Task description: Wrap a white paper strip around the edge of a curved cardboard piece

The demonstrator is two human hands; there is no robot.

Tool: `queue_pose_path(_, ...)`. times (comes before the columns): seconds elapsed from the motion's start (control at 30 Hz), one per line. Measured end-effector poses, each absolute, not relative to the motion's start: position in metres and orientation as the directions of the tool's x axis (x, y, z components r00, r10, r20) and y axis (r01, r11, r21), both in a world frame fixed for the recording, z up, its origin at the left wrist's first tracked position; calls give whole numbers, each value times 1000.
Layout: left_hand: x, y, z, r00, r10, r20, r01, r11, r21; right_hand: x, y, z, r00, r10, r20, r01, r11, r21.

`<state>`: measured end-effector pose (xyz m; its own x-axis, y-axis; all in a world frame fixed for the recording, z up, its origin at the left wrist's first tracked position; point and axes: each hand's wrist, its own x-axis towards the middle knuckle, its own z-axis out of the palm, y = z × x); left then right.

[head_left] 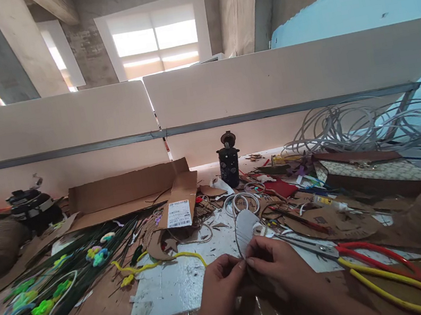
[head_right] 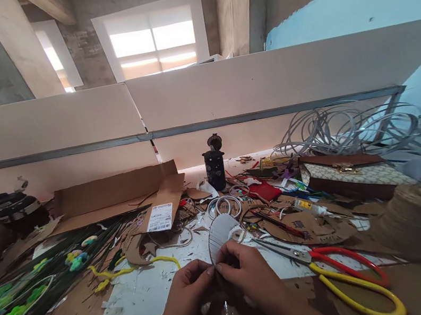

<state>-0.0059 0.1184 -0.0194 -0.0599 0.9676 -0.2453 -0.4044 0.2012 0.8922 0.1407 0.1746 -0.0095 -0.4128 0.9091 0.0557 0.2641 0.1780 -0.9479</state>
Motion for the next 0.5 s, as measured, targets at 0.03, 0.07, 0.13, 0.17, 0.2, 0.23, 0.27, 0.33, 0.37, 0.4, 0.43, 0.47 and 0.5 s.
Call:
queue_pose_path(0.03,-4,116,-18,-69,965,-251,-413,202,888,141,175,-10,-415,908,56,265,180,-947)
queue_pose_path(0.07,-3,114,-17,-76,964,-253,-422,199,884,141,175,-11,-417,907,57,267,182,-946)
queue_pose_path(0.13,-1,113,-16,-85,963,-255,-434,194,880,141,175,-12,-419,906,61,271,189,-944)
queue_pose_path(0.17,-1,113,-16,-86,964,-254,-433,193,881,141,175,-13,-421,905,65,272,194,-943)
queue_pose_path(0.2,-1,113,-17,-84,964,-252,-429,193,883,141,175,-12,-420,905,68,274,198,-941)
queue_pose_path(0.23,-1,115,-18,-81,965,-250,-422,195,886,141,175,-12,-418,906,71,276,202,-940)
queue_pose_path(0.27,-2,116,-19,-77,966,-248,-414,195,889,141,175,-11,-415,907,74,279,204,-938)
queue_pose_path(0.33,-4,120,-22,-69,967,-245,-400,198,895,141,175,-10,-413,908,70,284,202,-937)
queue_pose_path(0.37,-5,122,-23,-65,967,-246,-396,201,896,141,175,-10,-413,908,65,286,197,-938)
queue_pose_path(0.4,-6,123,-23,-63,967,-247,-394,204,896,141,175,-9,-414,908,60,287,193,-939)
queue_pose_path(0.43,-7,125,-24,-59,967,-247,-392,206,897,141,175,-9,-415,908,56,286,189,-940)
queue_pose_path(0.47,-7,126,-24,-54,967,-248,-391,208,896,141,176,-9,-416,908,54,284,186,-941)
queue_pose_path(0.5,-8,126,-24,-51,967,-249,-391,210,896,141,176,-9,-418,907,54,282,186,-941)
